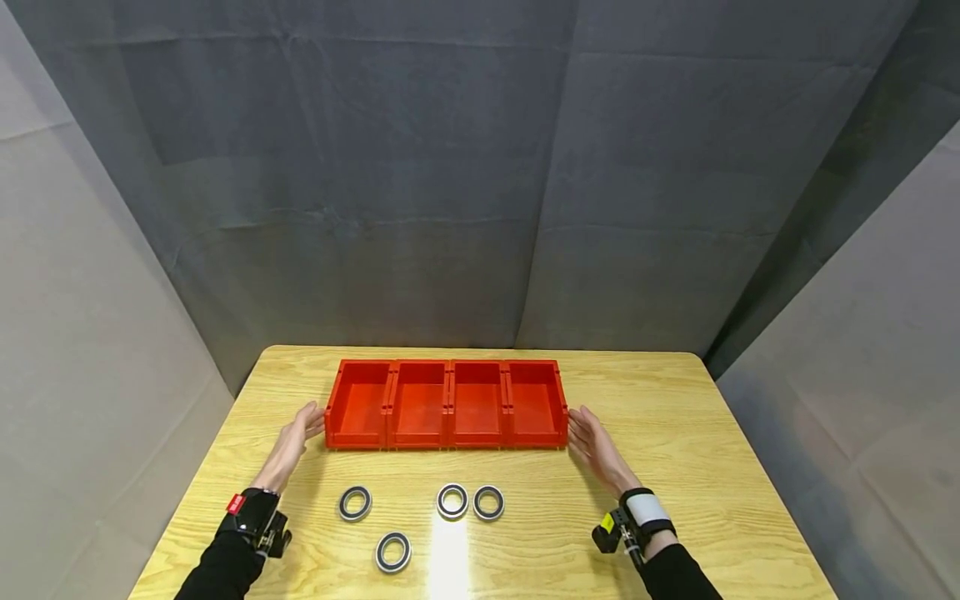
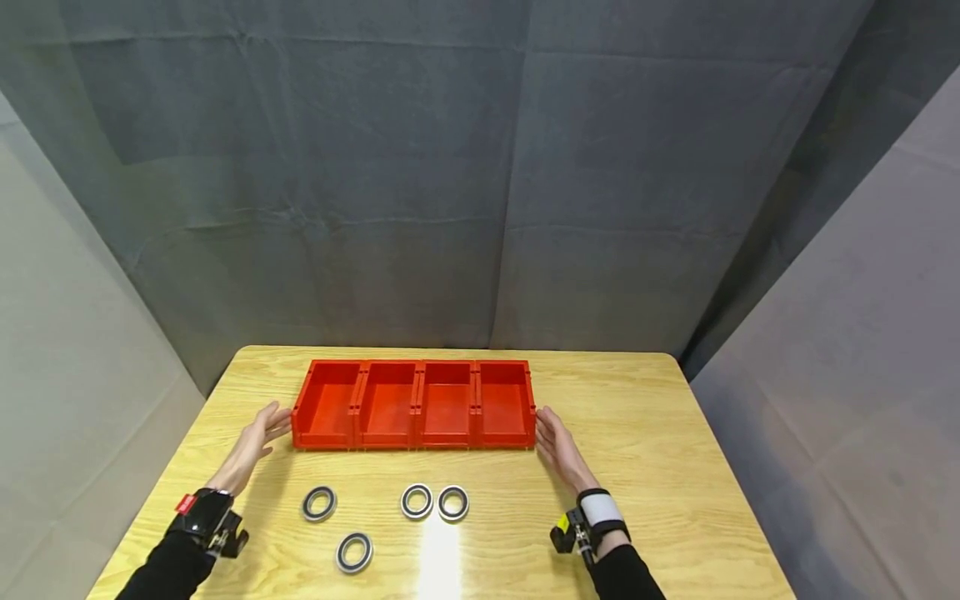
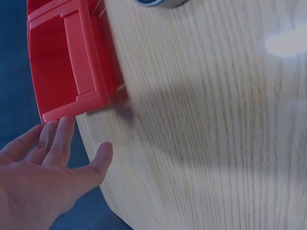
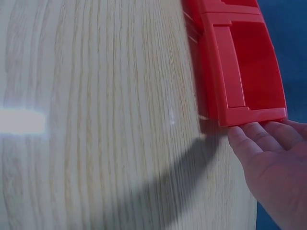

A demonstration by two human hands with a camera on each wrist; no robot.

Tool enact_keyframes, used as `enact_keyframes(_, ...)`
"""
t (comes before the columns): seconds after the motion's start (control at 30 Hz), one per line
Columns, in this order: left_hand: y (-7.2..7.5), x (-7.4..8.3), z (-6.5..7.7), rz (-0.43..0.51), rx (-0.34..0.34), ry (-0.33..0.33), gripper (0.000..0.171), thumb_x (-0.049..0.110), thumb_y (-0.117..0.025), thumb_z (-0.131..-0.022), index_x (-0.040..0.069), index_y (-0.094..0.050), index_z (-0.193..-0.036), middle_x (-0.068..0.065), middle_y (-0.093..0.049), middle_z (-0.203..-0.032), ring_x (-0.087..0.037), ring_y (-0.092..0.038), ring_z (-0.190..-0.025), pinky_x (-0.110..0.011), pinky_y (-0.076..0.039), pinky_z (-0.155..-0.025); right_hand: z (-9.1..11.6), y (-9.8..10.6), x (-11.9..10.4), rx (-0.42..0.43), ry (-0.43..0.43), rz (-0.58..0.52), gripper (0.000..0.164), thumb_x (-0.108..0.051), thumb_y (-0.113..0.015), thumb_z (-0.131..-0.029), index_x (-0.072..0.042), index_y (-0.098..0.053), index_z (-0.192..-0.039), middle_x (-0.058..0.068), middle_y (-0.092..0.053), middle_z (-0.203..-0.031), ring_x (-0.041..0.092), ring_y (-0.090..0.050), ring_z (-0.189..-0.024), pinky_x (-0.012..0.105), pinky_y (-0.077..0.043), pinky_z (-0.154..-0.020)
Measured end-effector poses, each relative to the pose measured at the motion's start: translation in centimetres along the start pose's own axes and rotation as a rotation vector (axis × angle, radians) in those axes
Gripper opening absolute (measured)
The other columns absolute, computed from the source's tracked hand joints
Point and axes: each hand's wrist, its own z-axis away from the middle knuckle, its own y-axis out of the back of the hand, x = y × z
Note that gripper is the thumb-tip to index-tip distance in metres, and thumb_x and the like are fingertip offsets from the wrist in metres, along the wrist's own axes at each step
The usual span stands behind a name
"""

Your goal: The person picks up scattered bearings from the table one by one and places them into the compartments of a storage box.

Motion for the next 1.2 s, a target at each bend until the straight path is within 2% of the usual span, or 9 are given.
enact_keyframes(0.4, -1.3, 0.0, 0.6, -0.018, -0.016, -0.030, 0.087, 0.064, -0.010, -0.103, -0.003, -0.022, -0.158, -0.030, -0.031, -0.159, -0.046, -0.032, -0.148, -0.069, -0.017, -0.119, 2.0, 1.6, 0.3, 0.015, -0.011, 0.033, 0.079, -0.054, -0.015, -0.108, 0.004, -0.004, -0.160, 0.027, -0.007, -0.167, 0.044, -0.009, -0.156, 0.055, -0.011, -0.127)
enact_keyframes(0.63, -1.8, 0.2, 0.9, -0.024, -0.020, -0.043, 0.088, 0.065, -0.011, -0.103, -0.002, -0.023, -0.158, -0.030, -0.035, -0.157, -0.046, -0.035, -0.147, -0.069, -0.019, -0.118, 2.8, 2.0, 0.3, 0.051, -0.024, 0.034, 0.079, -0.054, -0.016, -0.108, 0.004, -0.007, -0.160, 0.026, -0.010, -0.167, 0.043, -0.012, -0.156, 0.056, -0.013, -0.127)
enact_keyframes(1.2, -2.7, -0.1, 1.7, -0.009, -0.015, -0.069, 0.083, 0.061, -0.011, -0.104, 0.000, -0.025, -0.158, -0.030, -0.039, -0.154, -0.046, -0.039, -0.144, -0.069, -0.020, -0.118, 4.2, 2.7, 0.5, 0.055, -0.025, 0.055, 0.079, -0.055, -0.013, -0.107, 0.002, -0.005, -0.160, 0.025, -0.007, -0.168, 0.043, -0.009, -0.156, 0.057, -0.014, -0.126)
